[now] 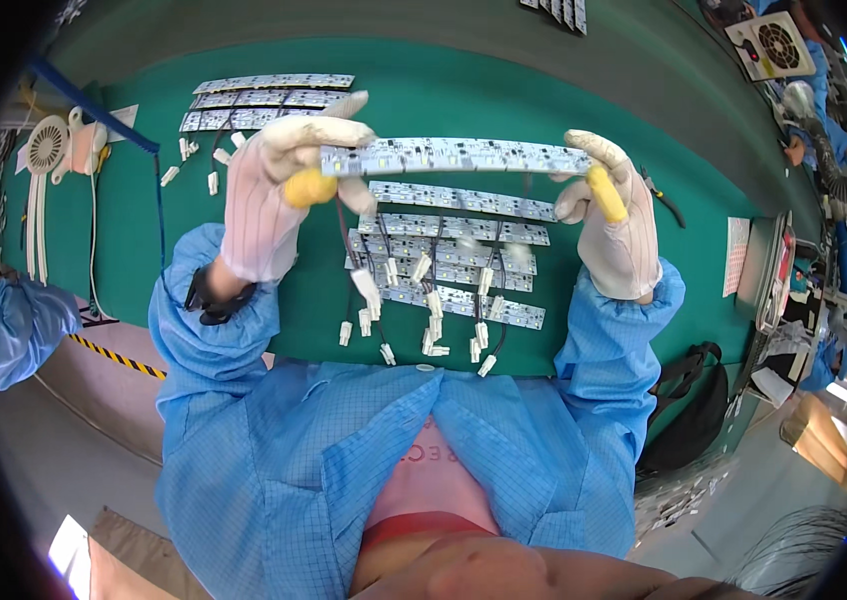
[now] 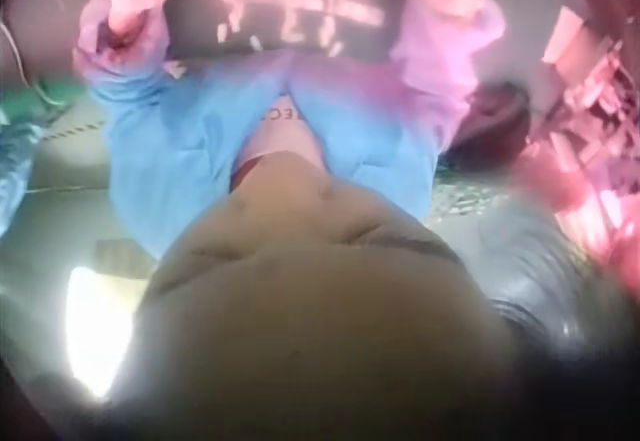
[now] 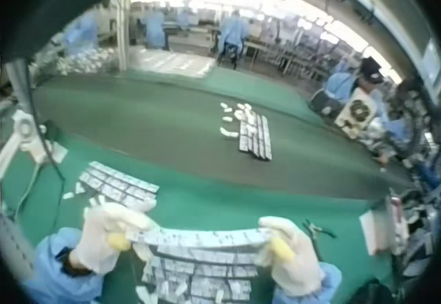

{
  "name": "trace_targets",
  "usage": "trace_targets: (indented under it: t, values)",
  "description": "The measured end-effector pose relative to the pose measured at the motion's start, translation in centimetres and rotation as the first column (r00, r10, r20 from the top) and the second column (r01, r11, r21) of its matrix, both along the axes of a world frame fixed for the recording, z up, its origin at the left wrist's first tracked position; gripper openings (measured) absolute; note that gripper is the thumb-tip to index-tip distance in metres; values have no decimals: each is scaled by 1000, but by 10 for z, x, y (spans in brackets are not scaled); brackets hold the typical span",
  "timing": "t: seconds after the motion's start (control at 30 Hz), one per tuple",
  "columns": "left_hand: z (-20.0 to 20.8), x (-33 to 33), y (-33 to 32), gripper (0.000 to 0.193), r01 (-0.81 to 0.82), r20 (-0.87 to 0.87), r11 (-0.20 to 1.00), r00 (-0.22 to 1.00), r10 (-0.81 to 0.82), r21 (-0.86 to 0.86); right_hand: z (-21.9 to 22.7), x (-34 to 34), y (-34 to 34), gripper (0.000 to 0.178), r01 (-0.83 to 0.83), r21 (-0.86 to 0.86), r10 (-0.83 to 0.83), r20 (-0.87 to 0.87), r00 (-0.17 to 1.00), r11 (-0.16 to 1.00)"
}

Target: Assembling and inspecting printed circuit boards, including using pliers to trim or adjust components.

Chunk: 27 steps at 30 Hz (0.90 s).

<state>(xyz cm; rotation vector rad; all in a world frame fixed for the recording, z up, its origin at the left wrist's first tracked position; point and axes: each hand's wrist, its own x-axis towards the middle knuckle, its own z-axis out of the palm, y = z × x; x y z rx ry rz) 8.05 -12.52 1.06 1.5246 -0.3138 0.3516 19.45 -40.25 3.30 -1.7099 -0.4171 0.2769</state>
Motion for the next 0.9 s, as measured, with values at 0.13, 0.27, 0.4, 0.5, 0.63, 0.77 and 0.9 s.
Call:
trace_targets:
  t: [0.13, 0.27, 0.4, 0.5, 0.63, 0.77, 0.9]
  values:
    - [-7, -5, 0, 29, -194, -153, 981, 970, 189, -19, 2, 2, -10, 45, -110, 65, 118, -141, 983, 992]
    - [-2, -3, -2, 25, -263, -242, 960, 929, 280, 99, -11, 5, -23, 39, -182, 347, 264, -204, 943, 920]
    - [5, 6, -12, 16, -428, -279, 868, 826, 489, 254, 2, -2, -23, 49, -254, 438, 410, -307, 859, 862]
    - [-13, 3, 0, 23, -489, -279, 814, 772, 571, 313, 13, -3, -21, 38, -350, 228, 390, -159, 907, 908]
    - [1, 8, -10, 28, -403, -226, 865, 851, 474, 299, -3, 6, -25, 33, -298, 453, 457, -295, 839, 840]
    - [1, 5, -6, 50, -319, -244, 896, 884, 399, 309, -12, 8, -29, 44, -285, 551, 519, -331, 788, 784]
    - [6, 0, -2, 61, -321, -179, 776, 859, 480, 543, -10, 3, -22, 51, -190, 506, 421, -393, 818, 841]
